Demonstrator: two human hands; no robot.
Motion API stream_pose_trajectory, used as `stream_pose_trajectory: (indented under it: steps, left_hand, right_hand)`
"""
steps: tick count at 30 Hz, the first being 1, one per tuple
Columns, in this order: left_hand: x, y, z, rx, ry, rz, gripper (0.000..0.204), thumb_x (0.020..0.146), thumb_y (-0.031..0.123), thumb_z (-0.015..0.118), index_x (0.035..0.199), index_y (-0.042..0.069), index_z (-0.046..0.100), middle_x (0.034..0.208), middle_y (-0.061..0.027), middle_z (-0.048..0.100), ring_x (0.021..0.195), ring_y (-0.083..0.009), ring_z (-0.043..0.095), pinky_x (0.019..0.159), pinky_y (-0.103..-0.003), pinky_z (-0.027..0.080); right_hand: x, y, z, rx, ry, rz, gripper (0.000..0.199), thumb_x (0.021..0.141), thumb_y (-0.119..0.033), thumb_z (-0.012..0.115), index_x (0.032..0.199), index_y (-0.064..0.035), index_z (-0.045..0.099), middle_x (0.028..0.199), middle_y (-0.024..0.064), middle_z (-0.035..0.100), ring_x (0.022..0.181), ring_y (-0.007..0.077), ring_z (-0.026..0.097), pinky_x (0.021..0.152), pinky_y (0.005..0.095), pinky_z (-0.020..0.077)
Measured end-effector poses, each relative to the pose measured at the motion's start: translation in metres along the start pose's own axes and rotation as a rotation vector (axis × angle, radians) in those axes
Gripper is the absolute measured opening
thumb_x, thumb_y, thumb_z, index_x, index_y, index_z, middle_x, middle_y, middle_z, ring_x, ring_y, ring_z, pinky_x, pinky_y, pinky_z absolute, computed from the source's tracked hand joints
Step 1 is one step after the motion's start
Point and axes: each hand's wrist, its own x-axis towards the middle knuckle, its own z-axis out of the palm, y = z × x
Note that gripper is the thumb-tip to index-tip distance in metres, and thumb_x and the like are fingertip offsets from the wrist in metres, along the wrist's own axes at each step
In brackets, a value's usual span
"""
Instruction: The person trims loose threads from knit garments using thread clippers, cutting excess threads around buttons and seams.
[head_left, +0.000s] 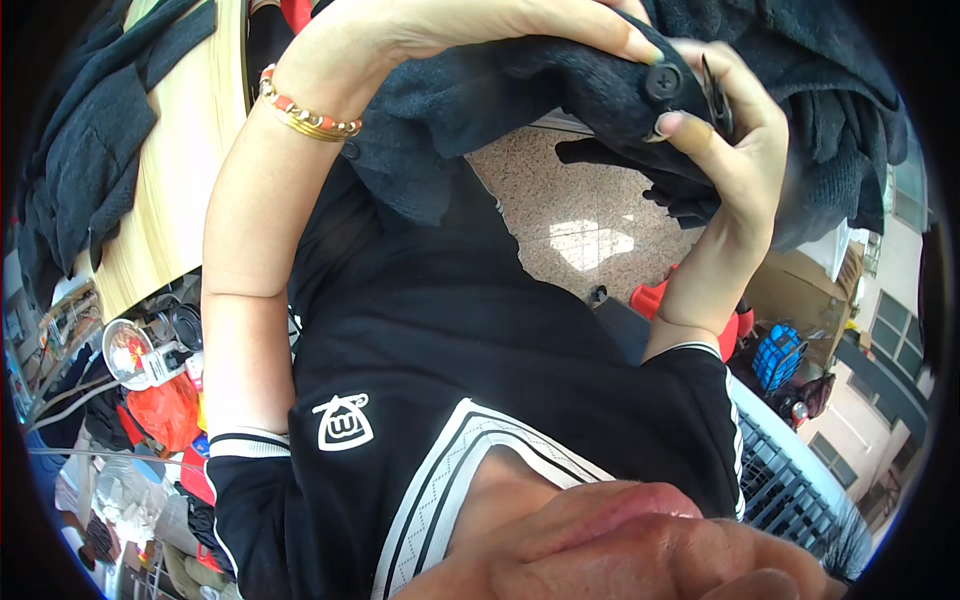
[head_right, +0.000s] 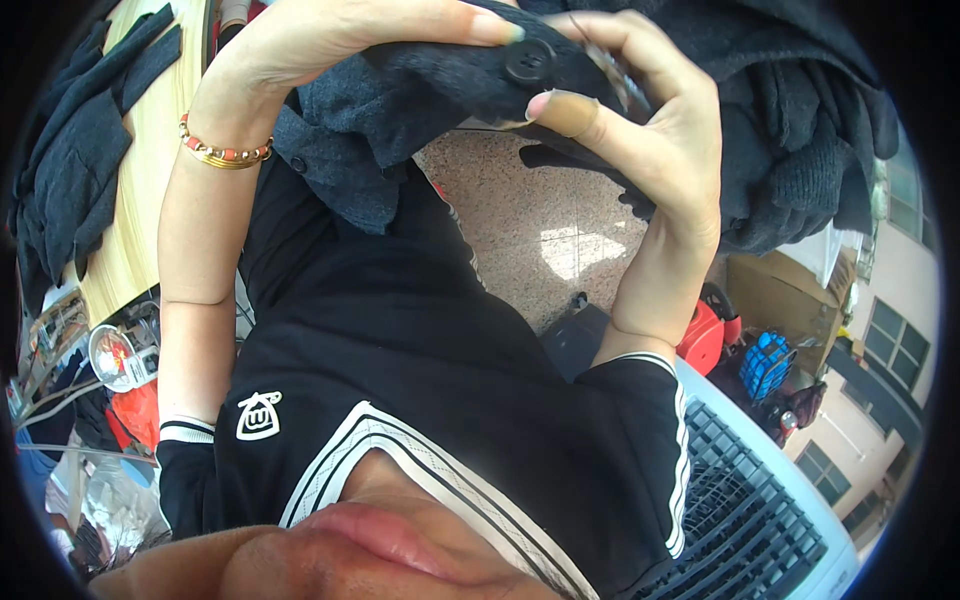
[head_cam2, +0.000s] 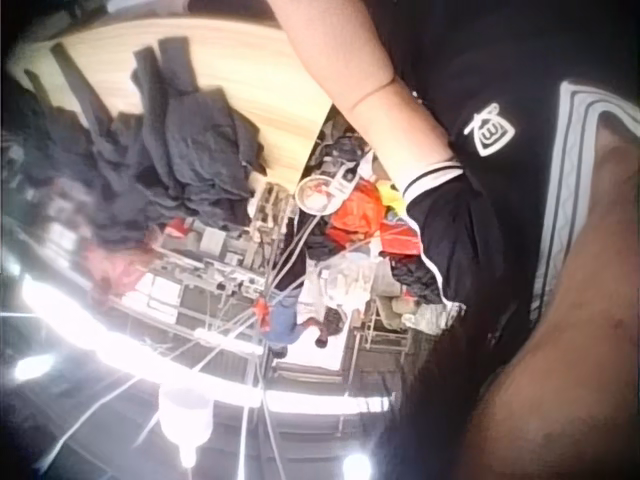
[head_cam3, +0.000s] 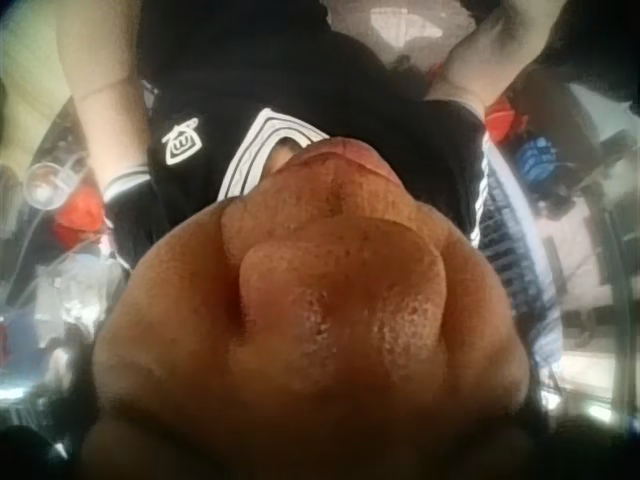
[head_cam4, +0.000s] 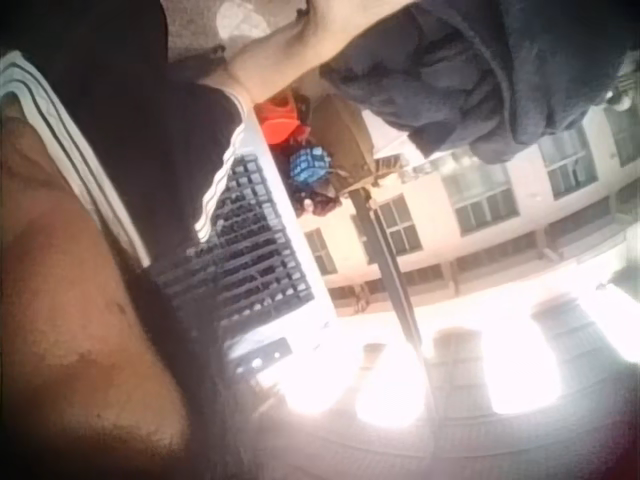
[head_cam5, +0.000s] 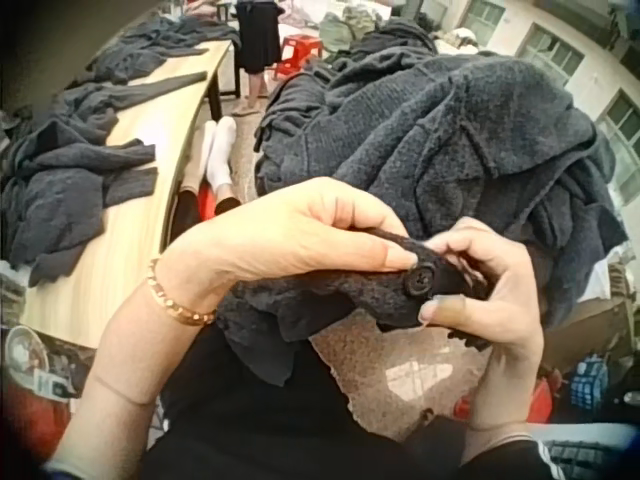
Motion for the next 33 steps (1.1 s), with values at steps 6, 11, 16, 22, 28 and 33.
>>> stream_pose_trajectory:
  steps: [6, 11, 16, 22, 28, 33]
  left_hand:
    - [-0.003, 0.004, -0.004, 0.197, 0.001, 0.039, 0.017, 0.086, 0.014, 0.069, 0.096, 0.0, 0.068, 0.08, 0.0027, 0.064, 0.07, -0.0026, 0.053, 0.063, -0.017, 0.043]
    - [-0.017, -0.001, -0.025, 0.294, 0.067, 0.023, 0.018, 0.083, 0.012, 0.072, 0.095, -0.001, 0.068, 0.084, 0.0008, 0.067, 0.076, -0.0046, 0.057, 0.069, -0.019, 0.046]
    - [-0.021, -0.012, -0.037, 0.298, 0.065, 0.007, 0.016, 0.083, 0.01, 0.072, 0.095, 0.0, 0.068, 0.083, 0.0012, 0.066, 0.075, -0.0037, 0.057, 0.067, -0.018, 0.045]
    - [-0.018, -0.02, -0.043, 0.335, 0.15, -0.013, 0.013, 0.085, 0.009, 0.07, 0.094, 0.001, 0.068, 0.08, 0.0031, 0.065, 0.072, -0.0024, 0.055, 0.066, -0.018, 0.044]
    - [-0.018, -0.026, -0.042, 0.29, 0.16, 0.051, 0.011, 0.086, 0.01, 0.068, 0.092, 0.001, 0.066, 0.084, 0.0023, 0.064, 0.076, -0.0034, 0.054, 0.07, -0.019, 0.044]
    - [-0.016, -0.02, -0.034, 0.428, 0.147, 0.111, 0.016, 0.087, 0.014, 0.068, 0.095, 0.0, 0.065, 0.086, 0.0008, 0.064, 0.079, -0.0056, 0.055, 0.072, -0.021, 0.045]
  right_hand:
    - [-0.012, 0.018, -0.018, 0.23, 0.089, -0.038, 0.012, 0.078, -0.005, 0.068, 0.086, 0.0023, 0.062, 0.09, 0.0091, 0.06, 0.085, 0.0147, 0.054, 0.082, 0.0246, 0.0389]
    - [-0.026, 0.031, -0.035, 0.57, 0.404, -0.084, 0.023, 0.091, -0.011, 0.059, 0.102, 0.0086, 0.06, 0.104, 0.0168, 0.064, 0.096, 0.0234, 0.062, 0.091, 0.0352, 0.0456]
    - [-0.035, 0.047, -0.053, 1.034, 0.562, 0.011, 0.028, 0.096, -0.023, 0.051, 0.107, -0.0001, 0.064, 0.111, 0.017, 0.065, 0.107, 0.0312, 0.06, 0.099, 0.0491, 0.0425]
    - [-0.037, 0.054, -0.056, 1.13, 0.542, 0.041, 0.03, 0.097, -0.027, 0.049, 0.105, -0.0033, 0.066, 0.113, 0.0167, 0.065, 0.108, 0.034, 0.059, 0.1, 0.0533, 0.0393]
    - [-0.039, 0.052, -0.052, 1.129, 0.569, 0.038, 0.03, 0.096, -0.027, 0.05, 0.104, -0.0022, 0.065, 0.112, 0.0171, 0.065, 0.108, 0.0345, 0.059, 0.1, 0.0532, 0.0393]
    - [-0.043, 0.054, -0.054, 1.082, 0.63, 0.026, 0.03, 0.095, -0.027, 0.051, 0.104, -0.0017, 0.066, 0.112, 0.017, 0.065, 0.106, 0.0351, 0.06, 0.099, 0.0539, 0.04]
